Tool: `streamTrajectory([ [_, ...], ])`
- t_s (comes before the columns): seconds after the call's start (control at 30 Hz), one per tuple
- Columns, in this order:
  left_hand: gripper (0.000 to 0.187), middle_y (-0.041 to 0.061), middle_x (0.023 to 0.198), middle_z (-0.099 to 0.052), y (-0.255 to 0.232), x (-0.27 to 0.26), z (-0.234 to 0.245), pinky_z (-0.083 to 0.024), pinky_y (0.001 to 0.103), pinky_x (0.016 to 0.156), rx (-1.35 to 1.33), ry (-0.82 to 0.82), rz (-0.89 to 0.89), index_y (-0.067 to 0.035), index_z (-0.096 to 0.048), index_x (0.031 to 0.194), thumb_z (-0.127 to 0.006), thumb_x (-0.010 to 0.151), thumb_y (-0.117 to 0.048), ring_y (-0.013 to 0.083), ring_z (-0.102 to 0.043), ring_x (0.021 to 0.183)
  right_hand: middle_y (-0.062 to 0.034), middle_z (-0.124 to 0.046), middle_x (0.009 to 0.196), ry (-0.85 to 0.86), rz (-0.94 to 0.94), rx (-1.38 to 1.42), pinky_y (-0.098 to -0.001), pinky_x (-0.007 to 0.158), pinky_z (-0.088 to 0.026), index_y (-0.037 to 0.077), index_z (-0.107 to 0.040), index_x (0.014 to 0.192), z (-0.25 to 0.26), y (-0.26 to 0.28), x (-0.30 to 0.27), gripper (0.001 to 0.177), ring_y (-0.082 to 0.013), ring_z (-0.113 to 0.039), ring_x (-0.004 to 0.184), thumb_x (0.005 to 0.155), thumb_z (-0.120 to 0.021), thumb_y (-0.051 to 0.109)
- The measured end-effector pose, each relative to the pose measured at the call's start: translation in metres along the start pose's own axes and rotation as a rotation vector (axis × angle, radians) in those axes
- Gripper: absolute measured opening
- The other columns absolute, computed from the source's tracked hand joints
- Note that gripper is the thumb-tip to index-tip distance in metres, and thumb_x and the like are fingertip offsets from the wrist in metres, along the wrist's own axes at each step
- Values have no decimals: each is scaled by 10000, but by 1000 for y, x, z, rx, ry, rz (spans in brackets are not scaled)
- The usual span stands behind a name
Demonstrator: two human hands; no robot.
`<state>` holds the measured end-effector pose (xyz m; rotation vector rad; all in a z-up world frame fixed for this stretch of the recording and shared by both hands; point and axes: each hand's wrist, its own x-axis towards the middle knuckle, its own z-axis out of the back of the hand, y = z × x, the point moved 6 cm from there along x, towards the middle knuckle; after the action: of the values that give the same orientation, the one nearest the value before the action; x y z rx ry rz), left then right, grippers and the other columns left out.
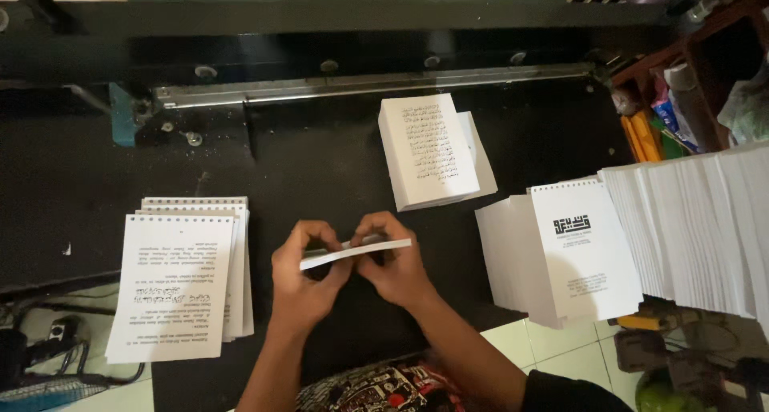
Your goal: The person assembles spiral-bound notebooks by hand. They pick up a stack of printed pages and a cover sheet, align them, and place them into a binding machine to secure the spiral binding. The finished notebooks are then stacked on the table.
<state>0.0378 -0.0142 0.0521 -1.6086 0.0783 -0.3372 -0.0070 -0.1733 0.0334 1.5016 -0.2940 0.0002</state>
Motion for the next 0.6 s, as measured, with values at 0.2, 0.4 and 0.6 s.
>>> streamTrajectory([
  [0.2,177,197,754,-722,9,-1,3,-522,413,712,78,-20,20,-12,-686,871,-820,758,-42,251,-718,788,-211,-774,907,-45,-59,-171,-487,782,-551,-26,-647,1072,7,-12,2,357,-266,-722,895,744,-786,-11],
  [0.4,161,130,696,-705,20,-7,-2,-524,415,767,-41,-47,59,-22,-682,814,-825,744,-1,220,-658,721,-215,-761,888,-13,10,-68,-534,853,-568,17,-669,959,-1,-6,-4,164,-413,-759,893,825,-748,-37],
  [0.6,144,120,707,-730,37,-4,-4,-521,392,882,-43,-42,86,-33,-699,815,-815,737,2,196,-700,777,-241,-740,1081,-50,40,-187,-618,1040,-475,-6,-693,975,-1,-4,0,150,-490,-676,1129,847,-678,-80],
])
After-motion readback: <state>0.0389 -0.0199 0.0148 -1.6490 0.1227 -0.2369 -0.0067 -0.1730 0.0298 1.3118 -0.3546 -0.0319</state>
